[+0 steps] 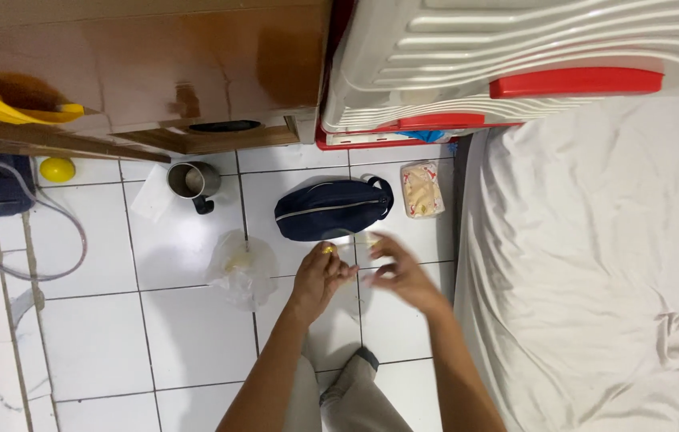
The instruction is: Putting a guitar into its bag and folding a cloth on a bed.
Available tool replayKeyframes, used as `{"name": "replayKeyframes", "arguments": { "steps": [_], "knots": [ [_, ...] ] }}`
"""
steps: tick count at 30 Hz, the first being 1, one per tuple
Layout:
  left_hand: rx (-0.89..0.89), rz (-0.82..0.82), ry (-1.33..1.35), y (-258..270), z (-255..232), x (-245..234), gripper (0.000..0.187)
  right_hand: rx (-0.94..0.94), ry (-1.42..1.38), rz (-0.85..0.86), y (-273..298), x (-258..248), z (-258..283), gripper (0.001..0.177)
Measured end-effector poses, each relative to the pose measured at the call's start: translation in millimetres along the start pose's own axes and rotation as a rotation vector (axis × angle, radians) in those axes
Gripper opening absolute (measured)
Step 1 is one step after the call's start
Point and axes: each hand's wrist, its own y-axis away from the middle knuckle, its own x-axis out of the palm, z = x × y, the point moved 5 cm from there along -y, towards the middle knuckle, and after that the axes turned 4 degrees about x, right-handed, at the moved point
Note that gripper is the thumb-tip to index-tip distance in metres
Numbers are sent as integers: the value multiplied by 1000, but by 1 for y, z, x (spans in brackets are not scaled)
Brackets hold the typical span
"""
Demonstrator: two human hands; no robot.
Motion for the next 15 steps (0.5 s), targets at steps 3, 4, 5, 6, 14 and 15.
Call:
{"name": "replayKeyframes", "arguments": {
  "steps": [3, 4, 5, 6, 14, 15],
  "knots": [
    [34, -77, 206, -2, -24, 38, 23, -176, 242, 136, -17, 38, -49, 44],
    [35, -75, 204, -10, -21, 32, 23, -179, 242, 134, -24, 39, -72, 44],
    [44, -94, 193, -19, -18, 25, 22, -112, 171, 127, -32, 39, -97, 25],
    [53, -112, 181, -28, -15, 18, 20, -45, 100, 120, -41, 39, -123, 12],
    [121, -171, -253, -79, -25, -42, 12, 49, -75, -23, -112, -27, -120, 22],
    [89, -130, -375, -78, -32, -32, 15, 227, -343, -46, -129, -36, -144, 23]
  ]
}}
